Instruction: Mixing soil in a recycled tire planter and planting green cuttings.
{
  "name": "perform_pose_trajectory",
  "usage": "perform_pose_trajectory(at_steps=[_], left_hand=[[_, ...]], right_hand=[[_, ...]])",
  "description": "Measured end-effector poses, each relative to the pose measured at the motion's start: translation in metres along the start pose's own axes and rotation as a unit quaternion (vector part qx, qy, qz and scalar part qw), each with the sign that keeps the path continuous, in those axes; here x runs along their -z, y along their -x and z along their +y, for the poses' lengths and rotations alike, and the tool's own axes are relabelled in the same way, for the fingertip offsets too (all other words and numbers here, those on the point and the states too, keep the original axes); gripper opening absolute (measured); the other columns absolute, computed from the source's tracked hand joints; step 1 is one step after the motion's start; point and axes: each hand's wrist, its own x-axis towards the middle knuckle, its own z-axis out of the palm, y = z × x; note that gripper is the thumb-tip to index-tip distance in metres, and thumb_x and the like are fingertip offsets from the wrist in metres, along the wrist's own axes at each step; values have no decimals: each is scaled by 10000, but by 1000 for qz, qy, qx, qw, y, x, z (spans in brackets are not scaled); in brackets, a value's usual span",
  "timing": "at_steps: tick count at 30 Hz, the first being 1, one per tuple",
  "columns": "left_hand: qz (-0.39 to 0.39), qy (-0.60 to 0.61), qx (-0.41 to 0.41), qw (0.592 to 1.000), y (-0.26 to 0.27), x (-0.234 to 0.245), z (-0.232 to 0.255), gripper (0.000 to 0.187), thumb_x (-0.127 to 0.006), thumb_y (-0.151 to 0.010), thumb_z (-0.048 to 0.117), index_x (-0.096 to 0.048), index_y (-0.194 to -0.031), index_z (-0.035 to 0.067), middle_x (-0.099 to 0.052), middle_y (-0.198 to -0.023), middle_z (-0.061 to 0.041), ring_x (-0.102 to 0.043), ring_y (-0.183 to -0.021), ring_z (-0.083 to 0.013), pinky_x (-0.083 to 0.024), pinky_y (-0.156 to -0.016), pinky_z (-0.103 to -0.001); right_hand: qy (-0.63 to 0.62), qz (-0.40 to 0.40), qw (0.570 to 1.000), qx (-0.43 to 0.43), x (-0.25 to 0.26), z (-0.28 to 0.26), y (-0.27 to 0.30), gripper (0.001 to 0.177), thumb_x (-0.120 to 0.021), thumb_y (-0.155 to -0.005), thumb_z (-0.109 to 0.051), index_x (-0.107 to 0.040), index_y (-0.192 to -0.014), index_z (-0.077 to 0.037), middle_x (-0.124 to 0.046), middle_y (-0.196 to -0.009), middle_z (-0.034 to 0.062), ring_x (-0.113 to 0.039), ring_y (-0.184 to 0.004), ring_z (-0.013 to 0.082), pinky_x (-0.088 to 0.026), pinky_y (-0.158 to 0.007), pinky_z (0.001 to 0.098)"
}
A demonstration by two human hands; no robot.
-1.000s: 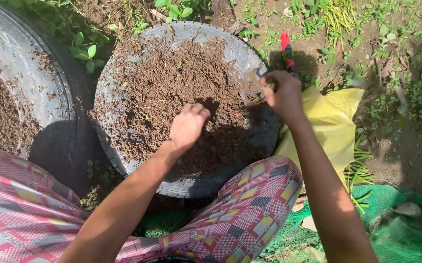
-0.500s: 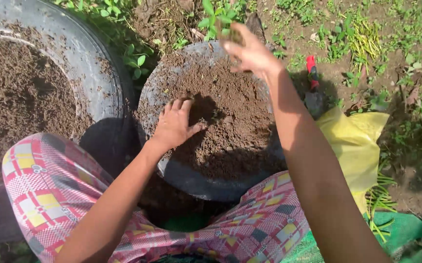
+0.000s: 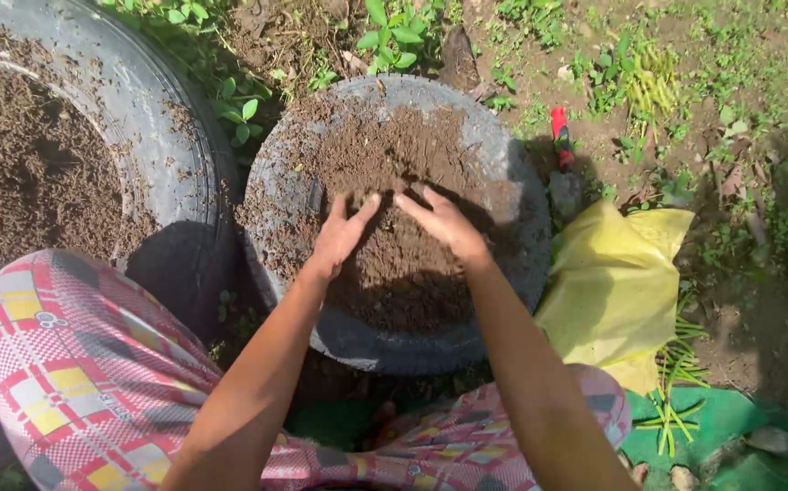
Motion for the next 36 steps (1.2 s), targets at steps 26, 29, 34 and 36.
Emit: perform_pose_trajectory(at_steps=[26,29,34,36], left_hand=[[-41,-494,-118,860,106,-18,-5,1230,-743,-803,630,-55,-1554,-60,-48,-1620,-345,-67,-1535,-488,-99,-1237,-603],[-4,-454,-129,882,51,-46,-32,1250,-828,-773,357,-37,-1654,-44,-161,-1595,-329,-200,-1497,-494,-204,-1239,-557],[35,-546,-192,815,17,-37,3,1137,-868,-648,170,-220,-1549,-79,-246,-1683,-208,-394,-1389,-422,-387,-1102,-564],[76,-201,-213,953,-3,-23,-4,882,-701,-783,-34,-328,-1582,-26,-598,-1320,-311,-640,-1131,-446,-550,-1029,-478]], right_hand=[[215,152,964,-42,-71,50,131,1326,-902,-724,-427,44,-1581,-70,-57,-1628,377,-134,-1478,573,-284,-1181,582],[158,206,962,-81,-78,45,100,1401,-930,-656,-150,86,-1620,-171,-90,-1621,391,-165,-1451,602,-329,-1161,588],[79,298,949,-67,-70,93,33,1262,-838,-688,-26,-22,-1640,-175,-388,-1458,377,-469,-1286,546,-455,-1068,534],[92,373,923,2,-72,132,1,1110,-886,-729,-16,-178,-1582,-80,-492,-1339,364,-463,-1274,542,-386,-1061,583]])
